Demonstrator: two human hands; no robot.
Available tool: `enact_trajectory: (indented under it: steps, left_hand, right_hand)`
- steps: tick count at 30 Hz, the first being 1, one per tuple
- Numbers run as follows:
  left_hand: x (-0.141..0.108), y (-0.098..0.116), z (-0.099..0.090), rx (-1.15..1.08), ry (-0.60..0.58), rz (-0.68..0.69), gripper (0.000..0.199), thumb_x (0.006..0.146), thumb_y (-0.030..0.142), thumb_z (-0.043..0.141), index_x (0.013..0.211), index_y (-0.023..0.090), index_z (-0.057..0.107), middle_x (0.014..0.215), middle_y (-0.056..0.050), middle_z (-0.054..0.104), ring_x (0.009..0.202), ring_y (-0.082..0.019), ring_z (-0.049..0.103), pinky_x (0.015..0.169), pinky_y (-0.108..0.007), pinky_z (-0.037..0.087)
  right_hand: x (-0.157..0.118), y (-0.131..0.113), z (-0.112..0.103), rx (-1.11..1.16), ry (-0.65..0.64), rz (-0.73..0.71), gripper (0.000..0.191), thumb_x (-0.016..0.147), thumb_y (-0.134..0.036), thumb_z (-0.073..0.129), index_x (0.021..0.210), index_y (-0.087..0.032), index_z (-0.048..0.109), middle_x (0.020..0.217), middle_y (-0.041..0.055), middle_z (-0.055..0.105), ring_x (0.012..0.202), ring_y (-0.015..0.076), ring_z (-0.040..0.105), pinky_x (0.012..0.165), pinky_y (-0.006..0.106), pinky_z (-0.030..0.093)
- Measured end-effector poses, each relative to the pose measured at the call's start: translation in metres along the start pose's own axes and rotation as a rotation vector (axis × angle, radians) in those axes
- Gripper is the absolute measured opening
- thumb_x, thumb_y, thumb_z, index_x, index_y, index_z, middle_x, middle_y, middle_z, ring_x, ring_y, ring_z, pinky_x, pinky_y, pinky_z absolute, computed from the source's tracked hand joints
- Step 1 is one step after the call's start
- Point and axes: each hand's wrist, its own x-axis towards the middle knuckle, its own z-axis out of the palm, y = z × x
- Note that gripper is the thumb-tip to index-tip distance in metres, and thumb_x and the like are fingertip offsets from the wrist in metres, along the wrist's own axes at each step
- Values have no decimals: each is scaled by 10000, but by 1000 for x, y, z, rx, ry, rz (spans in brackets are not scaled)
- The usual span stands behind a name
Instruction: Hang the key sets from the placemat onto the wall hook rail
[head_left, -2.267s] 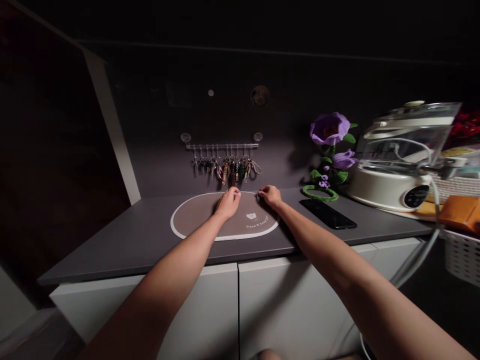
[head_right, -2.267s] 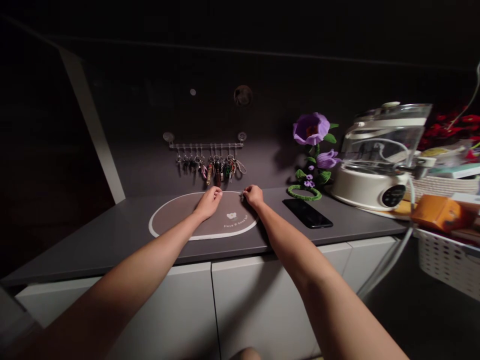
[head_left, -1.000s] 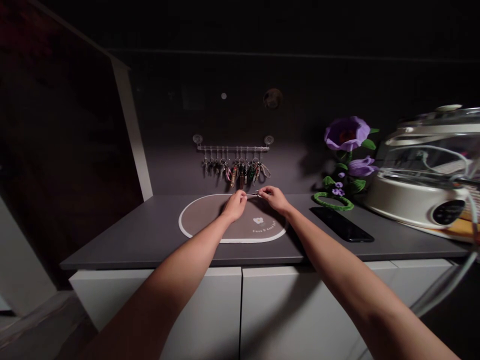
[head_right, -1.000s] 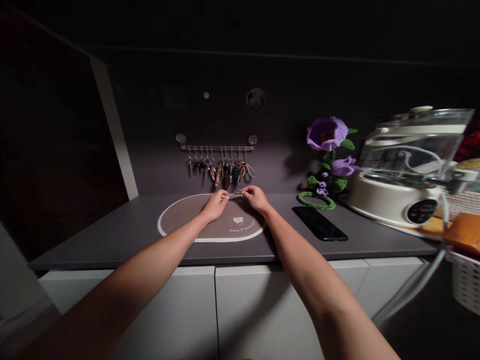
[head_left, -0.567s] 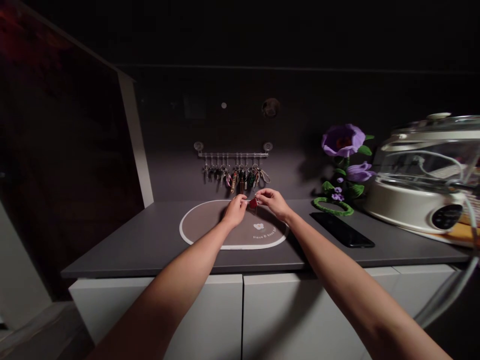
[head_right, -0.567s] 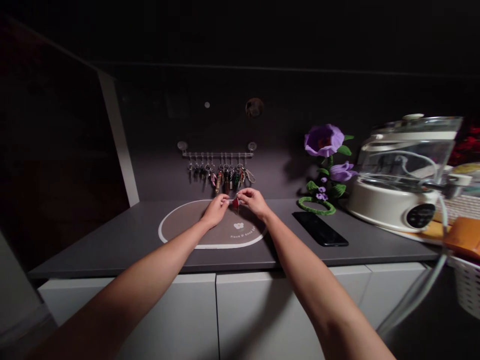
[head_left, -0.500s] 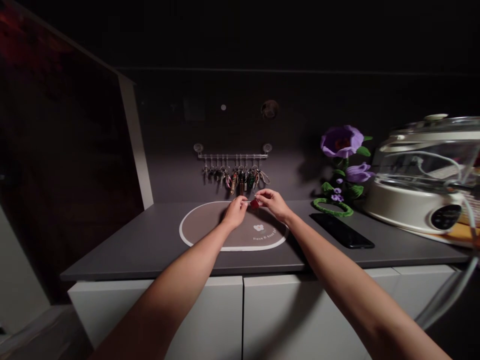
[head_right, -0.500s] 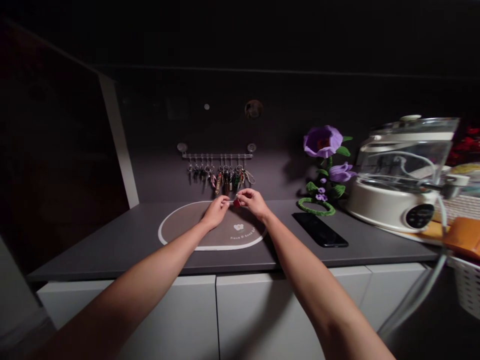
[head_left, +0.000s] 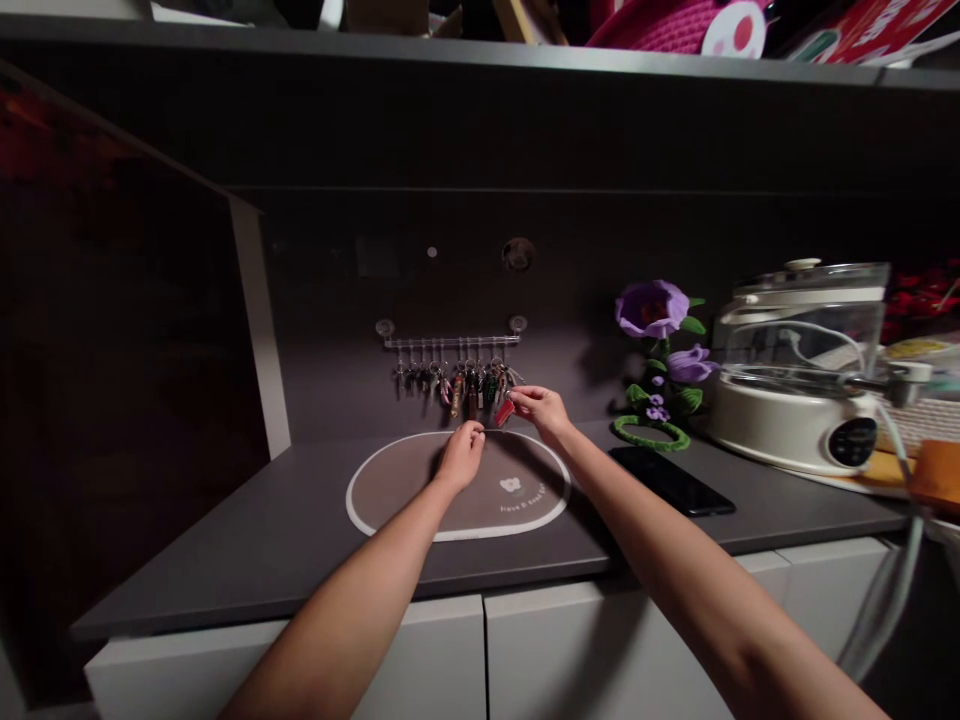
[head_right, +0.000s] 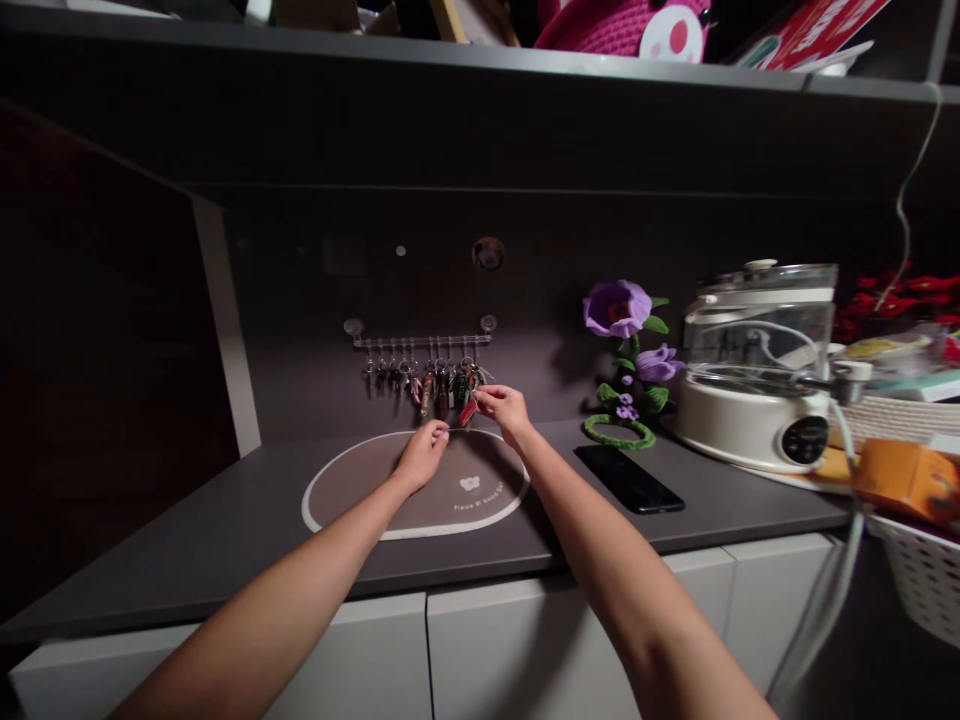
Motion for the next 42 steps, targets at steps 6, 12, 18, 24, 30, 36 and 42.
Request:
enact_trajectory:
  steps: [6, 12, 18, 24, 30, 36, 42]
  left_hand:
    - [1, -3, 1, 27, -1, -9, 185, 805, 229, 428, 934, 171, 548, 872, -51, 606, 768, -122, 560, 746, -267, 443]
    - [1, -3, 2, 35, -8, -21, 189, 796, 248, 439, 934, 166, 541, 837, -39, 599, 741, -118, 550, 729, -263, 435]
    - [1, -4, 3, 11, -2, -36, 184, 787, 255, 459, 928, 170, 539, 808, -28, 588, 712, -111, 538, 700, -252, 431]
    - [2, -5, 4, 16, 2, -42, 192, 780, 256, 469, 937, 169, 537, 794, -24, 581, 715, -111, 534, 703, -250, 421]
    - [1, -5, 3, 7, 6, -47, 194, 780, 253, 469, 935, 163, 540, 794, -30, 577, 716, -113, 531, 706, -253, 418]
    - [2, -5, 3, -6, 11, -71, 200, 778, 252, 471, 943, 159, 537, 804, -36, 575, 716, -119, 523, 711, -261, 414]
    - [1, -5, 2, -40, 36, -87, 217, 769, 227, 486, 969, 162, 538, 805, -30, 568, 710, -120, 513, 730, -270, 414]
  right_hand:
    - [35, -11, -1, -10, 83, -14, 246, 490, -272, 753, 635, -128, 615, 416, -57, 478, 415, 46, 430, 521, 220, 451]
    - [71, -25, 8, -6, 196, -31, 92, 580, -123, 675, 582, -136, 584, 453, -42, 513, 429, 52, 477, 576, 226, 495]
    - [89, -28, 17, 2, 233, -32, 104, 597, -44, 609, 550, -126, 564, 447, -35, 523, 411, 46, 477, 550, 208, 506]
    - [97, -26, 21, -50, 276, -15, 124, 618, -31, 572, 536, -124, 564, 367, -56, 462, 363, 38, 437, 516, 188, 505]
    - [94, -23, 18, -72, 234, 41, 164, 623, -1, 568, 509, -119, 556, 337, -55, 434, 354, 46, 442, 483, 189, 495]
    - [91, -17, 14, -67, 216, 62, 154, 637, -1, 567, 539, -119, 565, 426, -25, 522, 384, 47, 472, 465, 175, 468]
    - [83, -12, 12, -184, 264, 35, 144, 633, -47, 569, 743, -129, 614, 595, 2, 597, 484, 67, 516, 527, 203, 471]
